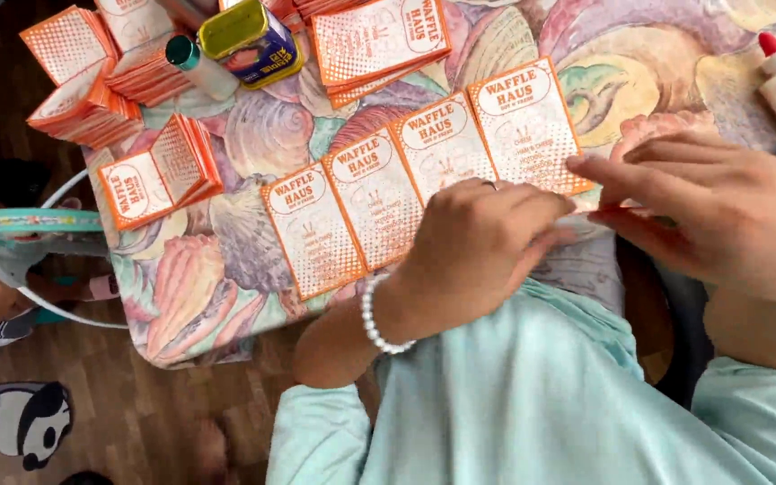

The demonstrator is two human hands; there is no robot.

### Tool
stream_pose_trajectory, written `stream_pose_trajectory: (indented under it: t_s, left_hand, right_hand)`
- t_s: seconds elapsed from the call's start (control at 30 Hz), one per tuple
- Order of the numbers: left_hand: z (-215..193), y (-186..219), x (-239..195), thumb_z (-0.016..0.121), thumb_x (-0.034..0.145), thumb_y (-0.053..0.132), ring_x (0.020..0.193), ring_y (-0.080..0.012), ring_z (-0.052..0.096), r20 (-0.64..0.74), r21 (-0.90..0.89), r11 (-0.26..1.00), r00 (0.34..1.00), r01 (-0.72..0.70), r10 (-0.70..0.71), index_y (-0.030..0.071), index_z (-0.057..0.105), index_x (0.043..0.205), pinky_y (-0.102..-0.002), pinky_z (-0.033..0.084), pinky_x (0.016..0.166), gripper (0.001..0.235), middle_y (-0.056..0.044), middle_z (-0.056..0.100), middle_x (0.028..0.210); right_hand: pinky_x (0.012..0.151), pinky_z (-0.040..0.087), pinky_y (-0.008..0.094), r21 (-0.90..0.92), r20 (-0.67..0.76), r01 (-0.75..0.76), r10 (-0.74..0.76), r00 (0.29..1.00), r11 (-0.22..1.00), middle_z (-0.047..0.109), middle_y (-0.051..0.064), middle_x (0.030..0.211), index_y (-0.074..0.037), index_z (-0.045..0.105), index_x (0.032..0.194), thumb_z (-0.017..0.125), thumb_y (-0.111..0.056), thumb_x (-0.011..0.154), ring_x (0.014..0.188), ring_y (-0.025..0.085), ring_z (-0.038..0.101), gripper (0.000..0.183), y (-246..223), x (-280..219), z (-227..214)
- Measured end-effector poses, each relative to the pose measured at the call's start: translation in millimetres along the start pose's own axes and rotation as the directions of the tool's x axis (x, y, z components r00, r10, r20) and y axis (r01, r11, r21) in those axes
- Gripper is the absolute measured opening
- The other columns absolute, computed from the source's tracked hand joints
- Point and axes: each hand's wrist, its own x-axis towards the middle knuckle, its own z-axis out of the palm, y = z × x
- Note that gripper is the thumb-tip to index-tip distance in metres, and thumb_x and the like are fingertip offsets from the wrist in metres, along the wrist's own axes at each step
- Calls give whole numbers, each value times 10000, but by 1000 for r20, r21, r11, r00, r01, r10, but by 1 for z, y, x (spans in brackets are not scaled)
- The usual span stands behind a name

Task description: Applying glue to the edges of fanned-out paper bags and stacking them for assembly.

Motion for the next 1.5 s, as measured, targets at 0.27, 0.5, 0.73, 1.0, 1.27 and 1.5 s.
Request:
stream_pose_trajectory:
  t_s: [0.27, 0.5, 0.73, 1.0, 1.27, 1.5]
  left_hand:
    - [51, -7, -22, 707, 989, 149, 834, -160, 722, -302, -562, 813, 877, 152, -373, 92, 693, 1019, -287, 574, 831, 66, -29, 741, 945]
    - [78, -19, -41, 772, 926, 175, 994, -113, 679, -148, -890, 425, 779, 163, -609, 66, 659, 1155, -243, 575, 943, 277, -37, 710, 1081]
    - [54, -16, -12, 765, 931, 231, 874, -64, 727, -194, -803, 559, 796, 207, -574, 111, 746, 1016, -201, 596, 844, 147, 7, 768, 937]
    - [56, -8, -12, 749, 943, 246, 899, -82, 745, -163, -818, 534, 802, 216, -575, 106, 749, 1019, -201, 596, 851, 159, -15, 778, 956]
    - [64, -11, -12, 740, 963, 224, 926, -48, 714, -187, -790, 576, 813, 210, -552, 111, 774, 1030, -194, 572, 850, 135, -8, 789, 992]
    - [66, -5, -9, 734, 976, 252, 885, -28, 701, -170, -802, 566, 835, 191, -524, 143, 767, 1055, -178, 555, 812, 139, 18, 787, 984]
  right_hand:
    - [1524, 67, 570, 368, -381, -3, 154, 912, 930, 211, 15, 1745, -57, 184, 1692, 705, -163, 646, 1189, 424, 551, 1173, 24, -42, 30]
    - [1091, 504, 402, 587, -518, -120, 486, 704, 801, 418, 474, 1532, 82, 317, 1619, 731, 186, 894, 1293, 217, 442, 841, 9, -41, 65]
    - [932, 456, 232, 477, -497, -186, 438, 749, 859, 175, 482, 1797, 105, 342, 1580, 772, 139, 896, 1736, 270, 152, 808, -8, -33, 56]
    - [1413, 405, 585, 654, -571, -72, 553, 606, 753, 567, 423, 1206, 95, 237, 1705, 675, 207, 942, 1322, 417, 541, 887, -2, -43, 76]
    - [1580, 153, 597, 540, -607, -107, 474, 638, 835, 567, 358, 1294, 161, 306, 1644, 677, 67, 954, 1735, 393, 297, 789, 9, -56, 72]
    - [1008, 545, 572, 559, -578, -176, 533, 618, 811, 569, 421, 1094, 209, 265, 1710, 654, 232, 1004, 972, 507, 607, 807, 11, -83, 73]
